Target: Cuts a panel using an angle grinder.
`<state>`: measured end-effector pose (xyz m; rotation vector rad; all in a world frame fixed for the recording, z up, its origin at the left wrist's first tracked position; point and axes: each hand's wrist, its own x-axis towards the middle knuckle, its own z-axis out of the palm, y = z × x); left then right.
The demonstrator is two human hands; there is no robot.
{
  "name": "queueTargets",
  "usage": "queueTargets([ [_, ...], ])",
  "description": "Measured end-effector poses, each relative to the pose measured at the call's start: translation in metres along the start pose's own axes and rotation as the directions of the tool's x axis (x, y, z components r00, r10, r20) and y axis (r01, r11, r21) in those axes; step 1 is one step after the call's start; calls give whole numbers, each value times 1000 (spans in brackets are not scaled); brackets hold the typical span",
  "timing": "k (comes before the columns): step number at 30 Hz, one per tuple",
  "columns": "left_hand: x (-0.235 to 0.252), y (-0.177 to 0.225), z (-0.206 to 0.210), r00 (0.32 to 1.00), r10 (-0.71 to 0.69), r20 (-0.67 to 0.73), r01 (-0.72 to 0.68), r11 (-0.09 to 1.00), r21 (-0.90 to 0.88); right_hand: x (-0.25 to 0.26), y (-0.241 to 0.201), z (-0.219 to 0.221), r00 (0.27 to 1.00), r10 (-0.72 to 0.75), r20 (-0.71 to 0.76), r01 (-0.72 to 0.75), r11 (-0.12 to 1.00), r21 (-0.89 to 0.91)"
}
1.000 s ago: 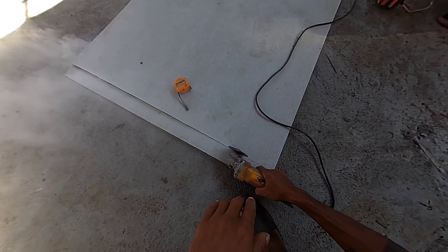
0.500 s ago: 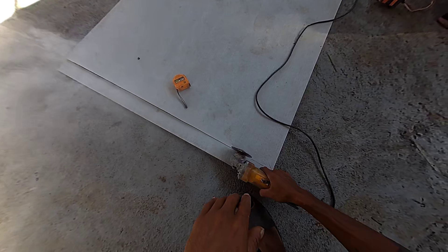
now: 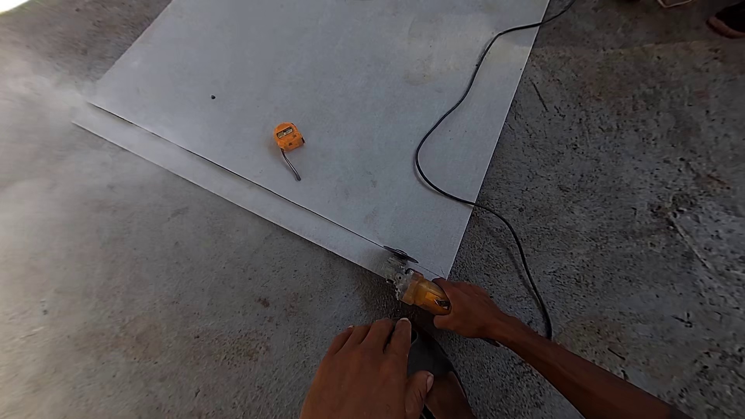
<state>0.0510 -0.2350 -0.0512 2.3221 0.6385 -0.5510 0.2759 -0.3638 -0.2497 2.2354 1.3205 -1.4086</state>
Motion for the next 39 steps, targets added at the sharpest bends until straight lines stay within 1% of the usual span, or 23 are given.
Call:
queueTargets([
  [9, -5, 9, 0, 1000, 18, -10, -18, 1000, 17, -2, 4, 2, 1000, 8, 6, -8, 1000, -3],
  [14, -7, 10, 1, 1000, 18, -16, -18, 1000, 11, -2, 10, 5, 1000, -14, -20, 14, 1000, -7],
  [21, -12, 13, 2, 1000, 13, -27, -12, 999, 30, -12, 19, 7, 1000, 2, -11, -2, 1000, -19],
  [31, -11, 19, 4, 998, 44, -54, -42, 998, 41, -9, 21, 10, 1000, 11, -9, -11, 1000, -9],
  [39, -12, 18, 3, 998, 43, -38, -41, 998, 41, -18, 29, 10, 1000, 23, 3, -23, 1000, -8],
])
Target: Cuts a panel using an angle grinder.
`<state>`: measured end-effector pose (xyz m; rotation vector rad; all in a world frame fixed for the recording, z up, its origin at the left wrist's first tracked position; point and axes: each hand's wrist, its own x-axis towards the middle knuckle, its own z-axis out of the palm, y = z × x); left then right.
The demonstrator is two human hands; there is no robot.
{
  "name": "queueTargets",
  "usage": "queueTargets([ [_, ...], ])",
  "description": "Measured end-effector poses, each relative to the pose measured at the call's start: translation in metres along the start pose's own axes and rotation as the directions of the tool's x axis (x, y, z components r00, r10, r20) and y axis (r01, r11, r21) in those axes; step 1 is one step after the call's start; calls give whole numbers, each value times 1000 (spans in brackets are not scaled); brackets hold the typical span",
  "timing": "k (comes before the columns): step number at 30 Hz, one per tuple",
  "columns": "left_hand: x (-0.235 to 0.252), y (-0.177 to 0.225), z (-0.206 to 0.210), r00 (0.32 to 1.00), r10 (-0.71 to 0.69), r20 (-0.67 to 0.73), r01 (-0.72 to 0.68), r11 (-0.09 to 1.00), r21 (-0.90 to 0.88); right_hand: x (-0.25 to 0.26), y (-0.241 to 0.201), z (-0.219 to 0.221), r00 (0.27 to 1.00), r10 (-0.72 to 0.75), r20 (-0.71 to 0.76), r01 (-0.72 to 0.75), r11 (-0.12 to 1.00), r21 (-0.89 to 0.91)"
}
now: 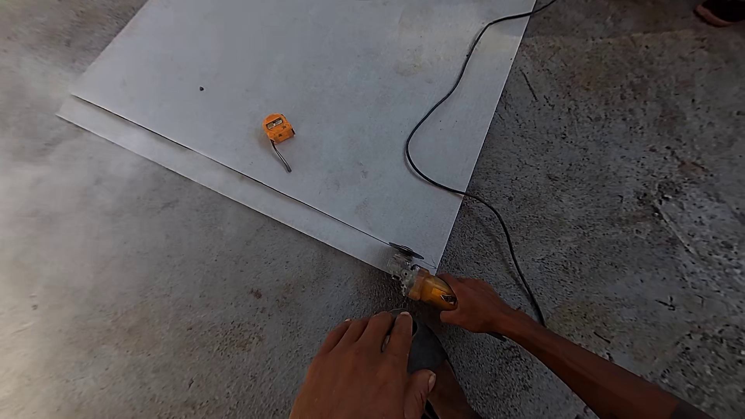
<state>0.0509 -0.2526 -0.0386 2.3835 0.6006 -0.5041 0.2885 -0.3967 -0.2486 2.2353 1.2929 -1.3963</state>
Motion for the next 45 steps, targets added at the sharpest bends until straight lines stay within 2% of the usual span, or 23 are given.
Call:
queueTargets([
  [45, 8, -18, -1, 1000, -10, -16, 9, 999, -33, -21, 21, 2, 997, 65, 39, -64, 998, -29],
])
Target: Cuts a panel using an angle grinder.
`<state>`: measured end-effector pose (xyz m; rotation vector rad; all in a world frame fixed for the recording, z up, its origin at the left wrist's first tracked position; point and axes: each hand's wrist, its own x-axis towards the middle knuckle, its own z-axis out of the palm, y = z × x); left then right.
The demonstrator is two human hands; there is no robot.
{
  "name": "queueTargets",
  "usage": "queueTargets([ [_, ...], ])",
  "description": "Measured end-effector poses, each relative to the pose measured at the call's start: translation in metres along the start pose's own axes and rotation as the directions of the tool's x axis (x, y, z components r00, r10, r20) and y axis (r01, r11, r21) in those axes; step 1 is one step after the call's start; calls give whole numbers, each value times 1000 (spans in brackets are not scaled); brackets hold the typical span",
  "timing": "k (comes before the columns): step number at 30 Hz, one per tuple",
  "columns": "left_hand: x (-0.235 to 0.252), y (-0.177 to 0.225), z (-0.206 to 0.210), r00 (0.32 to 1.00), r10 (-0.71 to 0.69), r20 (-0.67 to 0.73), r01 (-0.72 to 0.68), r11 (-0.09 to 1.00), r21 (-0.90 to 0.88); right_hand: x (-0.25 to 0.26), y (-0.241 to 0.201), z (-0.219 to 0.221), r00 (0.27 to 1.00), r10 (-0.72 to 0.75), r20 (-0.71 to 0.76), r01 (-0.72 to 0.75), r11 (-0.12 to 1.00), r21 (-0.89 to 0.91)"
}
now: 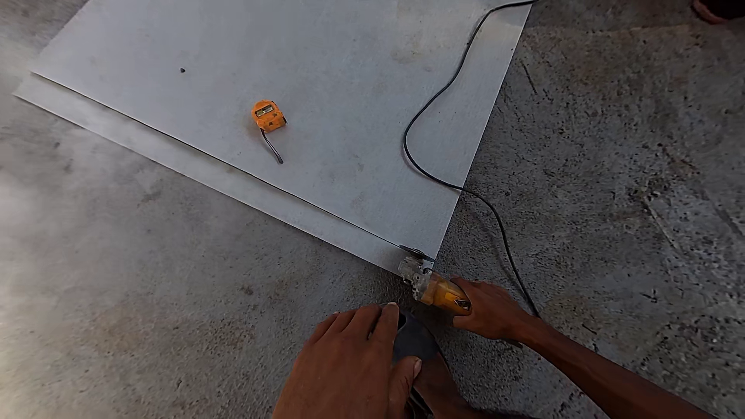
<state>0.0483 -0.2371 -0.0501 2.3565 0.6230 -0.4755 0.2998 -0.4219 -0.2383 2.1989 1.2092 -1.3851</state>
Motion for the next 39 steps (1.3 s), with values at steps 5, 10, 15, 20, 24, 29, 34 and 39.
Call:
queueTargets([
  [5, 0, 0, -1, 1000, 16, 16, -16, 1000, 9, -2, 1, 1, 1000, 13, -1, -13, 1000, -9],
  [10, 0, 0, -2, 1000, 28, 12, -28, 1000, -1, -1, 0, 1, 1000, 20, -2, -20, 1000, -8],
  [15, -2, -5, -2, 1000, 0, 8, 0, 1000, -5, -5, 6, 1, 1000, 20, 12, -20, 1000, -9],
  [20, -3, -4, -3, 1000, 2, 4, -2, 1000, -9, -7, 7, -1, 999, 30, 28, -29, 999, -32],
  [24, -2, -1, -2, 1000, 24, -10, -24, 1000, -1, -6, 6, 0, 999, 40, 21, -39, 999, -29],
  [29, -3, -1, -2, 1000, 10, -1, -10, 1000, -2, -11, 13, 2, 999, 39, 32, -38, 999, -22],
  [34, -2, 1, -1, 999, 29, -14, -29, 1000, -4, -11, 10, 0, 998, 50, 36, -50, 998, -25],
  [39, 0, -1, -1, 1000, 0, 12, 0, 1000, -13, -14, 19, 4, 998, 42, 40, -41, 999, -24],
])
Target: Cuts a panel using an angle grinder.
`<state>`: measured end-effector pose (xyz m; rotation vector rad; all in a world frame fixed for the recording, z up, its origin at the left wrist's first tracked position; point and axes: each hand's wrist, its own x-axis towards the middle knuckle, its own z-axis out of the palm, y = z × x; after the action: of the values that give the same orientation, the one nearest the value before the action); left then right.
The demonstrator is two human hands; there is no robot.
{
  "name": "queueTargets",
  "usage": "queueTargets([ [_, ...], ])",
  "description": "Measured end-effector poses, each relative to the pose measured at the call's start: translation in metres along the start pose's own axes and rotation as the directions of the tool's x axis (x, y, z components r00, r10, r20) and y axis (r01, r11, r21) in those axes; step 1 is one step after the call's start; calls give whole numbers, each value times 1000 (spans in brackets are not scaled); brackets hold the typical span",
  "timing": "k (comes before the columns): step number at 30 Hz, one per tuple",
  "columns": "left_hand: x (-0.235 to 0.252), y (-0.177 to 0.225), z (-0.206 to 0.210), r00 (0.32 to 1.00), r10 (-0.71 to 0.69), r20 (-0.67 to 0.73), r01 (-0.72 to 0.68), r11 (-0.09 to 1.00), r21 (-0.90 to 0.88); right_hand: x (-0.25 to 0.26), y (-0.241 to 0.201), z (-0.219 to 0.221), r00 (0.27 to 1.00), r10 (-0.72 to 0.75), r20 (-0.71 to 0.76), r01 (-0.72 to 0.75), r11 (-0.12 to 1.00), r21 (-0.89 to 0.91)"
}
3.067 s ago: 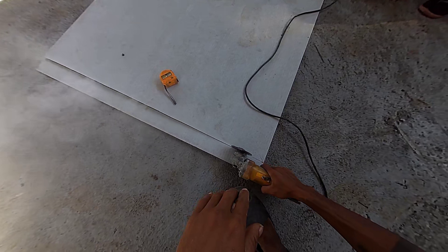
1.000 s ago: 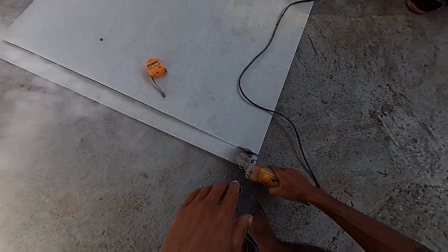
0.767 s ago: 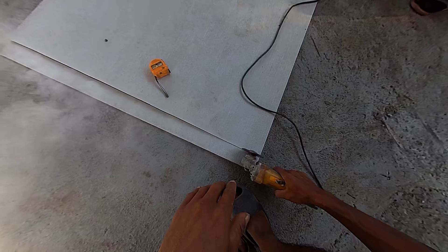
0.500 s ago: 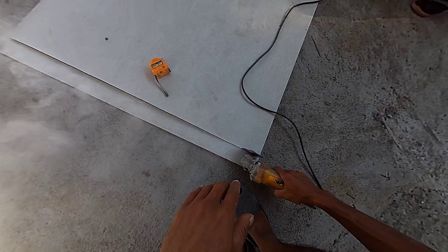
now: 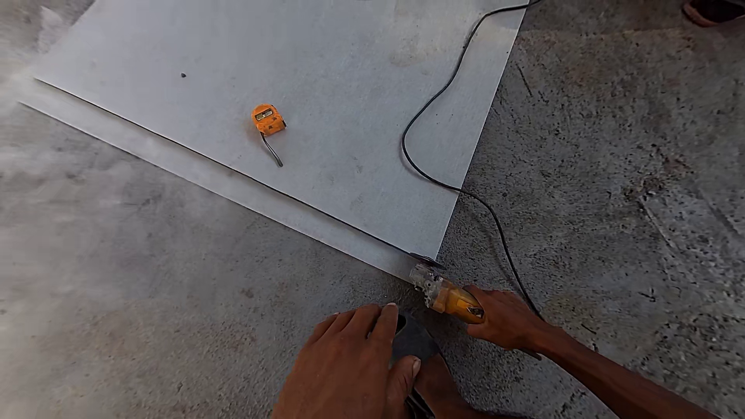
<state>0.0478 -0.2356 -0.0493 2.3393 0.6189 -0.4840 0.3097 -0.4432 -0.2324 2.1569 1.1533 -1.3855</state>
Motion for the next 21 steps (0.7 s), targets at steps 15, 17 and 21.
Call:
queueTargets([
  [15, 24, 44, 13, 991, 131, 29, -132, 989, 60, -71, -12, -74, 877, -119, -465, 479, 171, 861],
  [17, 35, 55, 14, 981, 191, -43, -189, 981, 31, -68, -35, -101, 821, -183, -541, 518, -161, 840],
  [21, 55, 68, 26, 865, 255, -433, -298, 954, -33, -65, -70, -138, 746, -256, -615, 437, -509, 741],
])
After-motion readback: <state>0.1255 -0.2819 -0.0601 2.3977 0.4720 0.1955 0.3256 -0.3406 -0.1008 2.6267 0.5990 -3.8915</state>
